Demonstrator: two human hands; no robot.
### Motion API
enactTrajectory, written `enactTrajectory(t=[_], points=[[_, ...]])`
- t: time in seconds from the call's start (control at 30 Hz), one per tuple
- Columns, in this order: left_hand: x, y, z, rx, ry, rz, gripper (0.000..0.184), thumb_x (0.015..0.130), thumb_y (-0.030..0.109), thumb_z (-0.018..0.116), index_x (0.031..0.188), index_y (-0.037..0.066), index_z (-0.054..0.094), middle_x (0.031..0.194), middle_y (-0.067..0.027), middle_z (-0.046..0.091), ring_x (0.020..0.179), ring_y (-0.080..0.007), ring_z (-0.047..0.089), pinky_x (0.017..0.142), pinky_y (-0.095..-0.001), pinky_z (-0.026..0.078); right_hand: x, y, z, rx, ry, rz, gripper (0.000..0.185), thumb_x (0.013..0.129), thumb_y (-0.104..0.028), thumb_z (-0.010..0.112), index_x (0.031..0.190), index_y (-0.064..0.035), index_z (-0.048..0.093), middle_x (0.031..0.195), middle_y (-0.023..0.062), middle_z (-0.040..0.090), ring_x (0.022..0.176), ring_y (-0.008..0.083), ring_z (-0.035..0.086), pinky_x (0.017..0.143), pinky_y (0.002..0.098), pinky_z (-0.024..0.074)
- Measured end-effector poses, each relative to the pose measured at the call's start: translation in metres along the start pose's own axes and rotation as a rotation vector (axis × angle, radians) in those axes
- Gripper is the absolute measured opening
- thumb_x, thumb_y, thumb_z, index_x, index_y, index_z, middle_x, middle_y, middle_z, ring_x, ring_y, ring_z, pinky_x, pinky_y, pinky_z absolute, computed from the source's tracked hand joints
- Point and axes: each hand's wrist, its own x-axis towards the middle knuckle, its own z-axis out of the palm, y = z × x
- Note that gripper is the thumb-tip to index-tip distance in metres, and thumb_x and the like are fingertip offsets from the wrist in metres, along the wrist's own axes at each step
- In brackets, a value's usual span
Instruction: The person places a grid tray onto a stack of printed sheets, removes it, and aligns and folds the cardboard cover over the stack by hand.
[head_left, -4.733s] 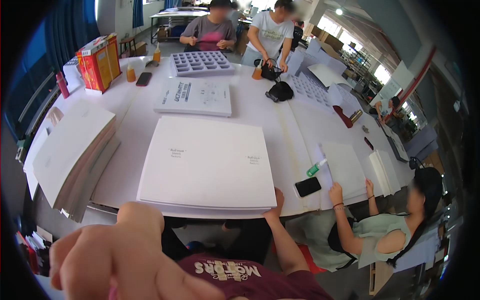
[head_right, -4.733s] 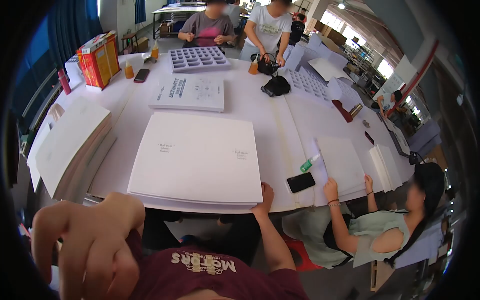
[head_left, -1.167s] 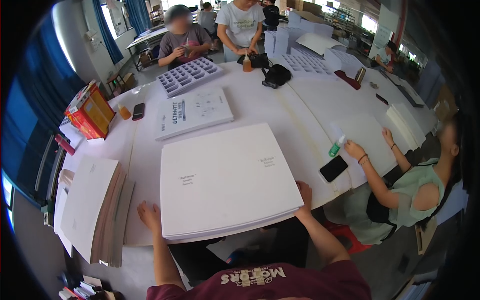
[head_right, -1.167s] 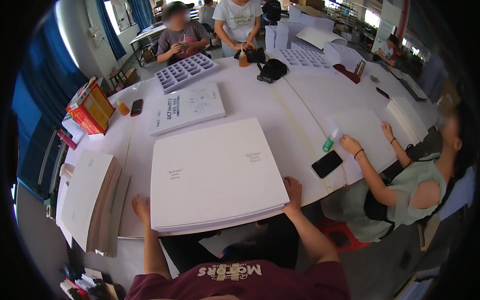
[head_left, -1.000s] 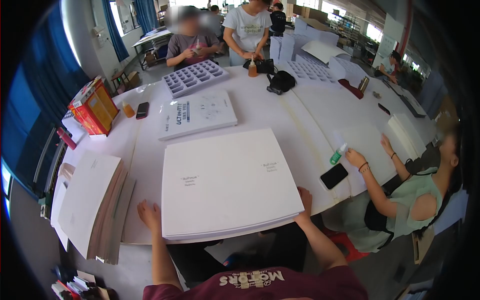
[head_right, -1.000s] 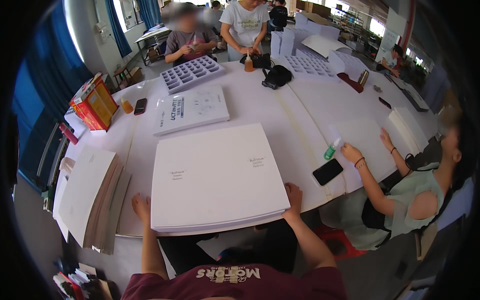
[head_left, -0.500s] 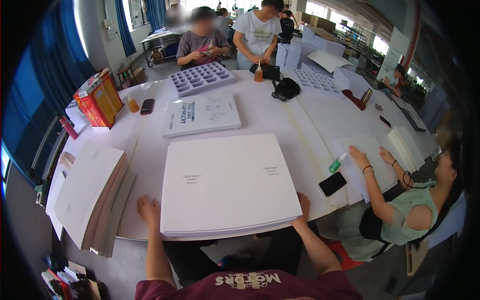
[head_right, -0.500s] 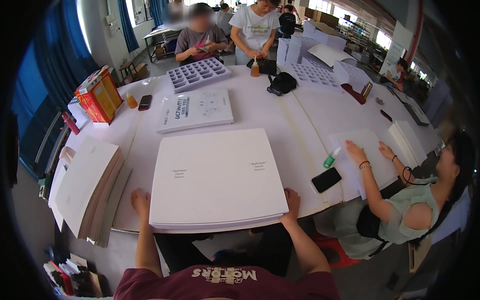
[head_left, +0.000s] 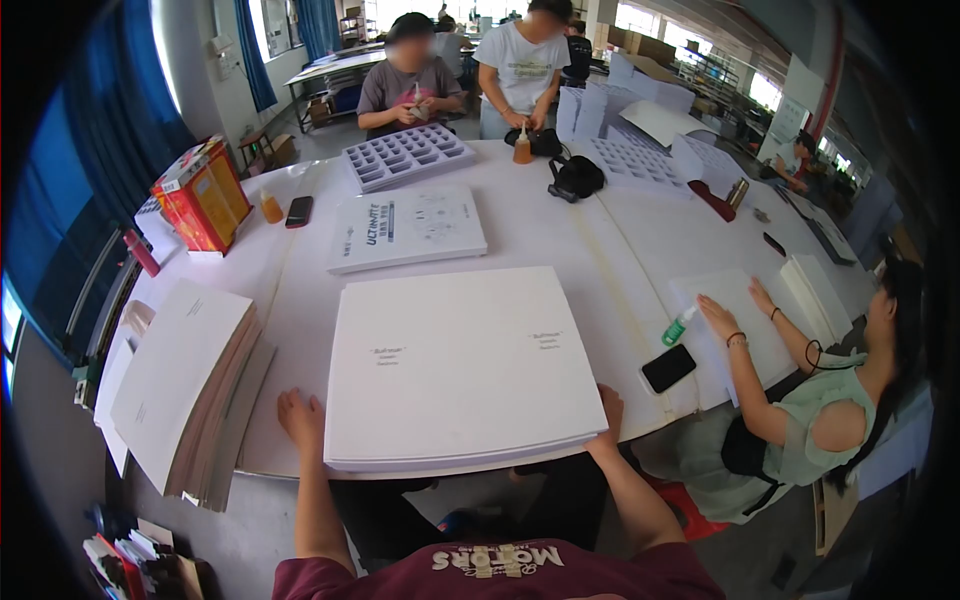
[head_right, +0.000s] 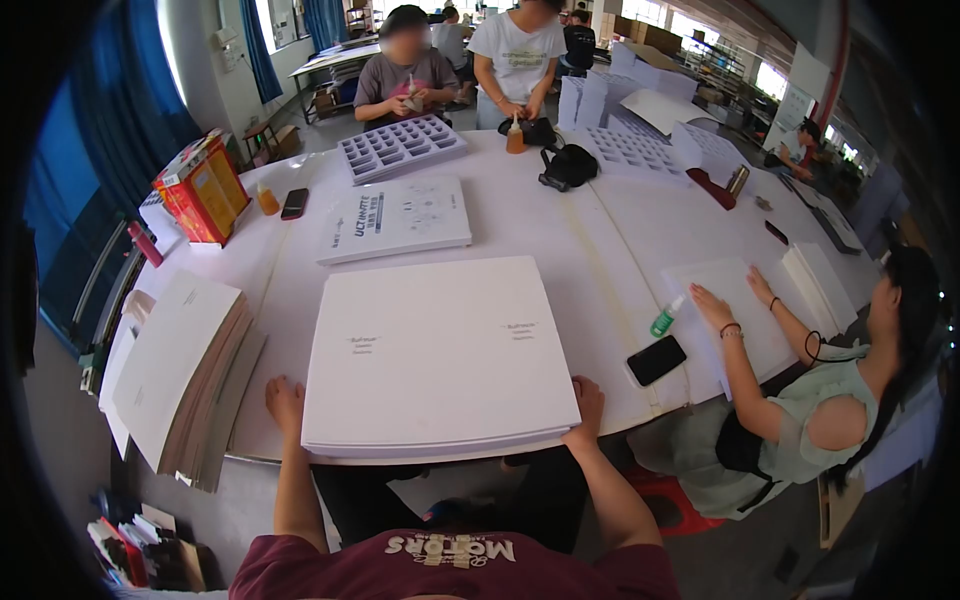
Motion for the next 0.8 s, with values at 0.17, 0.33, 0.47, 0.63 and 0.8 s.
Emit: enactTrajectory(t=[0.17,0.33,0.47,0.63,0.8], points=[[0.001,0.0,-0.001,-0.005,-0.018,-0.008,0.041,0.082,0.018,0.068,0.117,-0.001,0.057,0.125,-0.0259,0.055,0.123,-0.0426,0.047,0.104,-0.0512,0.037,0.0,-0.003,0.001,0.032,0.021,0.038,0.023,0.081,-0.016,0.061,0.099,-0.0017,0.057,0.107,0.014,0.06,0.099,0.0346,0.057,0.083,0.0457,0.0426],[0.001,-0.001,0.004,0.02,-0.019,0.007,0.041,0.083,0.019,0.067,0.118,-0.001,0.057,0.126,-0.0262,0.055,0.124,-0.0423,0.047,0.105,-0.0511,0.037,0.002,-0.004,-0.003,0.078,0.004,0.033,0.024,0.08,-0.018,0.063,0.098,-0.0024,0.057,0.107,0.0132,0.06,0.101,0.0337,0.056,0.084,0.0463,0.042],[0.002,-0.002,0.004,0.035,-0.034,-0.005,0.042,0.084,0.02,0.067,0.119,0.0,0.057,0.129,-0.0268,0.053,0.126,-0.0421,0.046,0.106,-0.0507,0.037,0.002,-0.006,-0.006,0.055,-0.005,0.016,0.024,0.08,-0.018,0.063,0.098,-0.0025,0.057,0.108,0.0131,0.06,0.102,0.0334,0.055,0.085,0.0459,0.0416],[0.002,-0.004,0.007,0.05,-0.034,-0.004,0.042,0.085,0.021,0.066,0.12,0.0,0.056,0.131,-0.0269,0.052,0.127,-0.0422,0.045,0.107,-0.0505,0.036,0.0,-0.003,-0.002,0.038,-0.019,0.043,0.024,0.081,-0.017,0.062,0.099,-0.0017,0.058,0.11,0.0135,0.059,0.102,0.0335,0.055,0.086,0.0456,0.0413],[0.0,-0.004,0.008,0.067,-0.013,0.005,0.043,0.084,0.021,0.067,0.12,0.0,0.057,0.131,-0.0267,0.053,0.127,-0.0424,0.045,0.107,-0.0507,0.036,0.0,-0.001,-0.004,0.063,-0.016,0.021,0.033,0.086,-0.023,0.064,0.11,-0.0002,0.06,0.108,0.017,0.059,0.1,0.0354,0.055,0.086,0.0455,0.0405]])
